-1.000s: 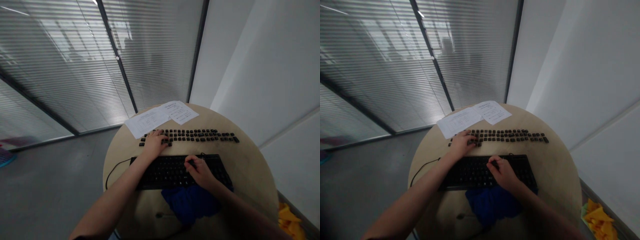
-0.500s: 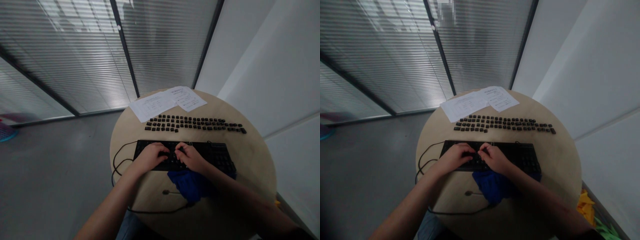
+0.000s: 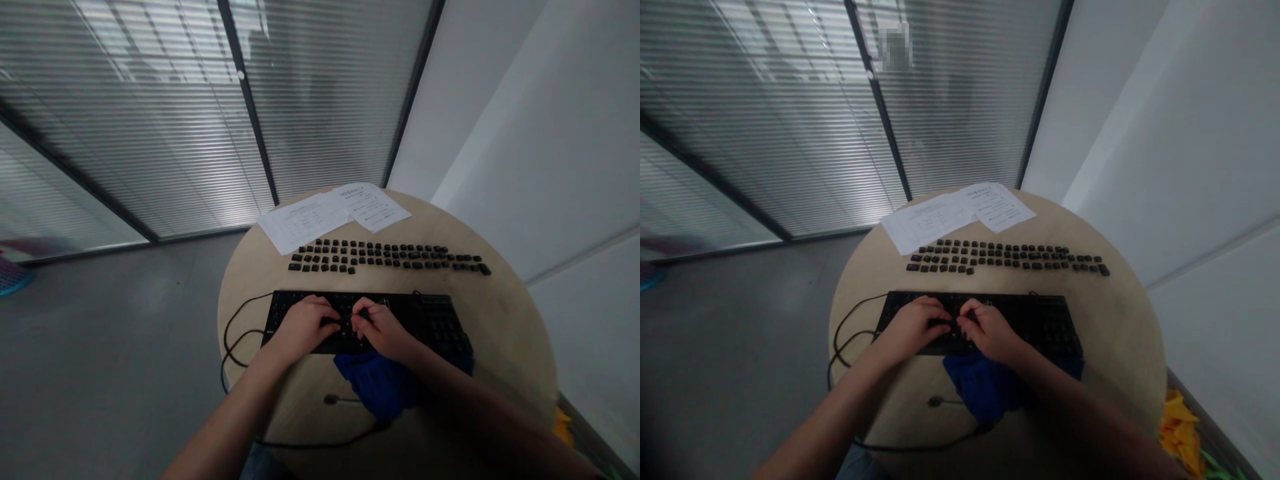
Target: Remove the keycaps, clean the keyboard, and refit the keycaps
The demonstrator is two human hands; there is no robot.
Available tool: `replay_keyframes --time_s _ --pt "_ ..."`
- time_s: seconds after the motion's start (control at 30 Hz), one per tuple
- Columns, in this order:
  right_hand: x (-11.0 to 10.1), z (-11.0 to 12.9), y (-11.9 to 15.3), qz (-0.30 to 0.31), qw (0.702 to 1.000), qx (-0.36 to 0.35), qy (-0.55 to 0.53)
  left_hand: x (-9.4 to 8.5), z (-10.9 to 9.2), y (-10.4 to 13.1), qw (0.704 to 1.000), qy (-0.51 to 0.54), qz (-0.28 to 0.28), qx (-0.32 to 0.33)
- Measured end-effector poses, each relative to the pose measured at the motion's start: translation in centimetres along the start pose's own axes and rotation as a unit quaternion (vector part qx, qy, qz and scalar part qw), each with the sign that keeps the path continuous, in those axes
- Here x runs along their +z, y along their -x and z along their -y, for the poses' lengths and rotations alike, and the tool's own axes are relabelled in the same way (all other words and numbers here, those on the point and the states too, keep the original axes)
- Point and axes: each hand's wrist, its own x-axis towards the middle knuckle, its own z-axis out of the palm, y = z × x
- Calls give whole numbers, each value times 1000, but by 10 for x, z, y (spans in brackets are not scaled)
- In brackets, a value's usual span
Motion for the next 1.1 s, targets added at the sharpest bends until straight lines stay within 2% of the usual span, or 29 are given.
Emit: replay_keyframes --time_s 0.23,0.47,0.53,0.67,0.73,0.8,0.97,1.1 --pt "3 -1 -3 -5 1000 3 -7 0 -1 -3 1000 -7 -1 -2" --pt "0 -1 -13 11 997 65 -38 1 6 -2 1000 17 -1 6" --pt "-1 1 -11 23 999 49 5 1 6 -3 1000 20 3 3" --pt "-1 7 -2 26 991 -32 130 -1 5 -3 1000 27 11 8" --pt "-1 9 1 23 985 -64 159 -1 4 -3 1000 22 13 11" --pt "-1 8 3 15 987 -69 146 -1 4 -2 1000 15 12 11" --pt "0 1 3 -10 997 -34 75 1 -1 -1 1000 -17 -2 0" --pt "1 0 4 -13 997 -40 64 -1 -6 -2 999 -52 3 -2"
